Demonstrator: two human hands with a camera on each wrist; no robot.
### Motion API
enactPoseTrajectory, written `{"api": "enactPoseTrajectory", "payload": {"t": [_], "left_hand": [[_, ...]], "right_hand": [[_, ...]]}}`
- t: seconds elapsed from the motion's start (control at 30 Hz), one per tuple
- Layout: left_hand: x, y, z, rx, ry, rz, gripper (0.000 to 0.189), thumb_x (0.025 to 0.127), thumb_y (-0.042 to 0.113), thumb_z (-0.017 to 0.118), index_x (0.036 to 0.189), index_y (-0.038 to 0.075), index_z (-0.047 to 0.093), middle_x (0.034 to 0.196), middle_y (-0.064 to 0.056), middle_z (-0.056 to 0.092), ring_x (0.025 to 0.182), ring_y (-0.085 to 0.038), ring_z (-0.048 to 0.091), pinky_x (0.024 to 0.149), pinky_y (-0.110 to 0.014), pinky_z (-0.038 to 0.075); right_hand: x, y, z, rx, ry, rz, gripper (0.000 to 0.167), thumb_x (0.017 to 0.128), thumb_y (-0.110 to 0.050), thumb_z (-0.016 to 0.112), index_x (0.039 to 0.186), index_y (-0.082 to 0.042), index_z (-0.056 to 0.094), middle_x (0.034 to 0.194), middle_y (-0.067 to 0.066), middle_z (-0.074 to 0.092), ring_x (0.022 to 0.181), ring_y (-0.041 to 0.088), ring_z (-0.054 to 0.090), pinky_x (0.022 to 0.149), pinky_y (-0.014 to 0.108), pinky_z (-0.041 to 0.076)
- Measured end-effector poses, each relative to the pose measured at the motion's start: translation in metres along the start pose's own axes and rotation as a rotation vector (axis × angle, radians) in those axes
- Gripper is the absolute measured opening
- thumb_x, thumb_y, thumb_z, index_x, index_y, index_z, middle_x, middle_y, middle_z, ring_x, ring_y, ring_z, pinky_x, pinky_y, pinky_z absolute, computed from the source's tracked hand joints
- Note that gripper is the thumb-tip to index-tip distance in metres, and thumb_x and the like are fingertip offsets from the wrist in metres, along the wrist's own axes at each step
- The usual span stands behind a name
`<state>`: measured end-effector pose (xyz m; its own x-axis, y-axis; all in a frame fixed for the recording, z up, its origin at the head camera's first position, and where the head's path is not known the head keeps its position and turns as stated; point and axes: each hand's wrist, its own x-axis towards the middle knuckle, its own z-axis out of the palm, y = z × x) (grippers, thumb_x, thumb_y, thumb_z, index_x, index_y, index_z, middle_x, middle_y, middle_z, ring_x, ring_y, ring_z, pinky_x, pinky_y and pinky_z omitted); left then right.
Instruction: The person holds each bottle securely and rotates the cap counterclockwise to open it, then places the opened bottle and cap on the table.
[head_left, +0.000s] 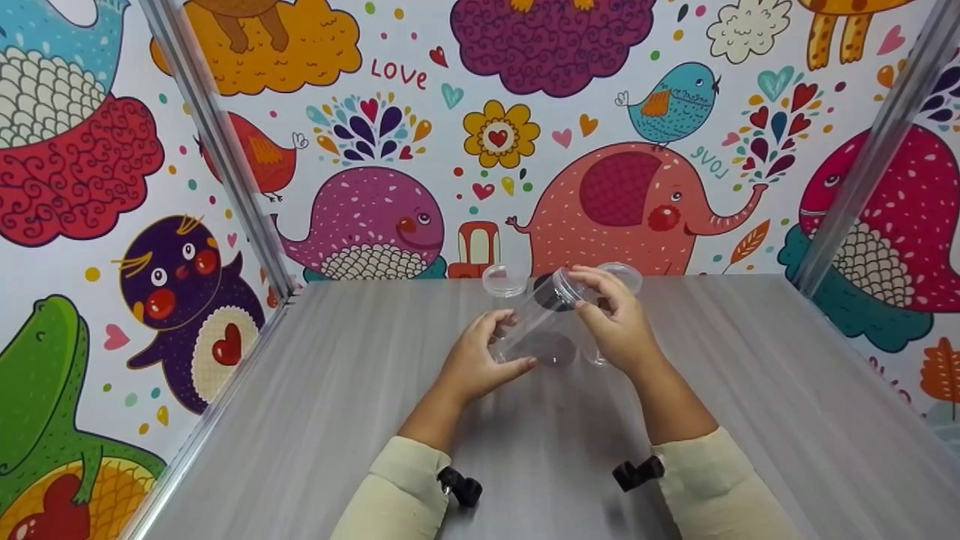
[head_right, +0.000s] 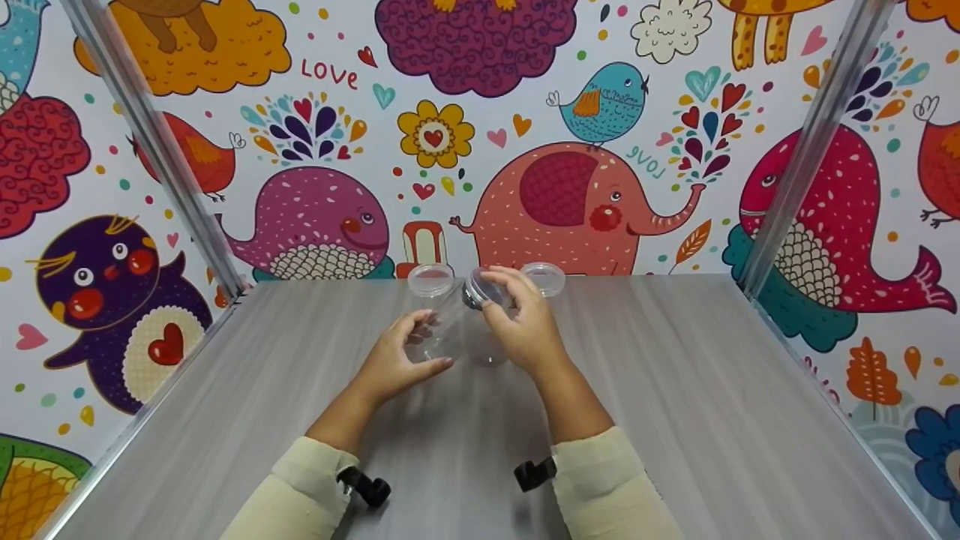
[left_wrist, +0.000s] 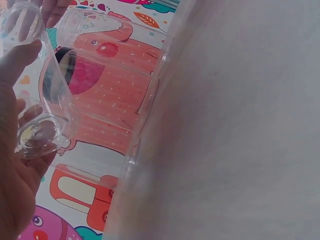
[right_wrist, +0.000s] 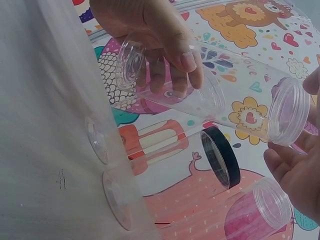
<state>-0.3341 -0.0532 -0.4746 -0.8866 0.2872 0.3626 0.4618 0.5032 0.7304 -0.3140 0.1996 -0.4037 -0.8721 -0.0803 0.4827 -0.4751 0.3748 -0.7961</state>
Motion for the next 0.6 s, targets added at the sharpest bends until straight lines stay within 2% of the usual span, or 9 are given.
{"api": "enactPoseTrajectory", "payload": {"t": [0.2, 0.4, 0.6], "left_hand": [[0.0004, 0.0001, -0.0006, 0.007, 0.006, 0.012, 0.089, 0.079, 0.062, 0.088, 0.151, 0.023, 0.055, 0.140, 0.002, 0.065, 0.124, -0.020, 0.065, 0.107, -0.043, 0.059], [0.0006, 0.0014, -0.0009, 0.013, 0.011, 0.010, 0.087, 0.080, 0.055, 0.090, 0.151, 0.021, 0.055, 0.140, 0.000, 0.065, 0.123, -0.022, 0.065, 0.106, -0.046, 0.059], [0.0003, 0.0014, -0.0005, -0.017, 0.007, 0.005, 0.086, 0.080, 0.052, 0.090, 0.152, 0.021, 0.054, 0.140, -0.002, 0.065, 0.127, -0.027, 0.065, 0.109, -0.049, 0.059]], "right_hand": [[0.0017, 0.0020, -0.0005, -0.058, 0.035, 0.040, 0.046, 0.101, -0.034, 0.072, 0.145, -0.023, 0.064, 0.147, 0.003, 0.061, 0.129, 0.021, 0.058, 0.100, 0.033, 0.055], [0.0026, 0.0026, 0.0007, -0.140, 0.081, 0.097, 0.051, 0.099, -0.049, 0.072, 0.143, -0.024, 0.066, 0.131, 0.007, 0.065, 0.106, 0.022, 0.060, 0.083, 0.032, 0.057], [0.0027, 0.0026, 0.0026, -0.177, 0.098, 0.085, 0.047, 0.099, -0.045, 0.074, 0.138, -0.020, 0.071, 0.122, 0.009, 0.067, 0.096, 0.019, 0.057, 0.079, 0.026, 0.052]]}}
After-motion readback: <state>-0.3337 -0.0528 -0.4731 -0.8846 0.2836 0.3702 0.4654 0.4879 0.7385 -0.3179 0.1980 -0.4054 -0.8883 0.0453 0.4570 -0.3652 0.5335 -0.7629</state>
